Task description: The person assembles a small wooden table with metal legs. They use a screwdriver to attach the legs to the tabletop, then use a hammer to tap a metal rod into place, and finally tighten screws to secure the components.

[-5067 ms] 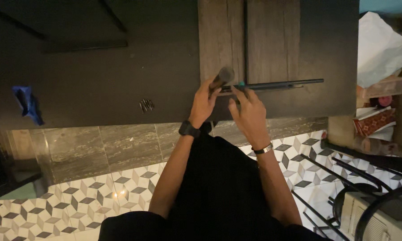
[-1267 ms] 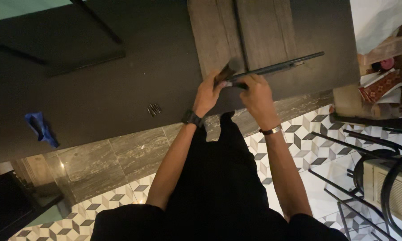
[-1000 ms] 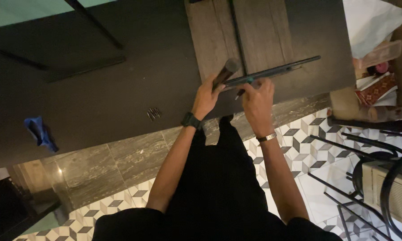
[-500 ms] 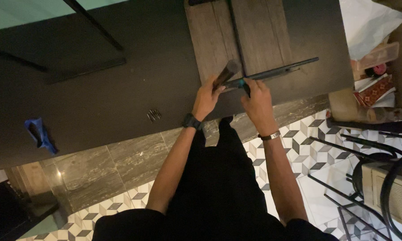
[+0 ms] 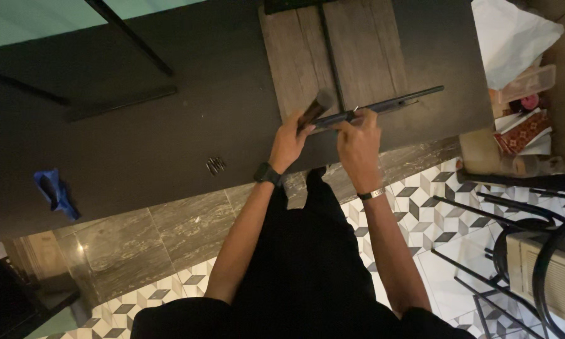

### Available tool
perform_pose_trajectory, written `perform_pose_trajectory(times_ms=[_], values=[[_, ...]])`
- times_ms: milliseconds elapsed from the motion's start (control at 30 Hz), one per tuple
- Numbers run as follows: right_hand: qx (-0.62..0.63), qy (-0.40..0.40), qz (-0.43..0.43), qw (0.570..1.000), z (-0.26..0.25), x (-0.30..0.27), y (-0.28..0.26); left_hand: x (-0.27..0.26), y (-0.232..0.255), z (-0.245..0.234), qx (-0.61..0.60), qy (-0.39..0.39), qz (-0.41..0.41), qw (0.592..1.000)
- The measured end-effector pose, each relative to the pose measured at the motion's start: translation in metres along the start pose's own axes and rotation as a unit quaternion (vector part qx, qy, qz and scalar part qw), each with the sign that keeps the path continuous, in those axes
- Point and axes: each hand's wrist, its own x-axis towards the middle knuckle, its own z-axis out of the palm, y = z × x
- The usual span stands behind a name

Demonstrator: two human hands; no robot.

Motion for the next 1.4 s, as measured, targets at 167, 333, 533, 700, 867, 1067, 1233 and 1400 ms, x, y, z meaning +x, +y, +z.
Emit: perform_pose_trajectory(times_ms=[167,333,533,700,867,1067,1233,1400], values=[[0.096,0.032,0.036,0.994,0.011,-0.012,0.001,0.001,0.005,-0.002,-0.005,-0.030,-0.069,0.997],[0.202,0.029,0.098,0.974,0.024,-0.011,0.016,0.001,0.004,-0.002,0.009,0.002,0.000,1.000],[0.097,-0.018,0.045,0.994,0.022,-0.010,0.023,0.001,0.003,-0.002,0.003,-0.021,-0.026,0.999],[0.035,0.018,-0.008,0.999,0.009,-0.012,0.008,0.002,0.007,-0.005,-0.001,-0.023,-0.027,0.999],[0.115,-0.015,0.048,0.992,0.004,-0.014,-0.003,0.004,0.005,-0.003,0.010,-0.042,-0.062,0.997],[0.178,-0.088,0.114,0.973,0.006,-0.005,0.001,0.001,0.001,-0.001,-0.006,-0.001,-0.015,1.000],[0.000,-0.008,-0.060,0.998,0.000,0.002,-0.001,0.002,0.002,-0.003,0.010,-0.029,-0.039,0.999],[-0.038,0.021,-0.006,0.999,0.001,-0.005,-0.012,0.004,0.004,-0.003,0.000,-0.025,-0.028,0.999]])
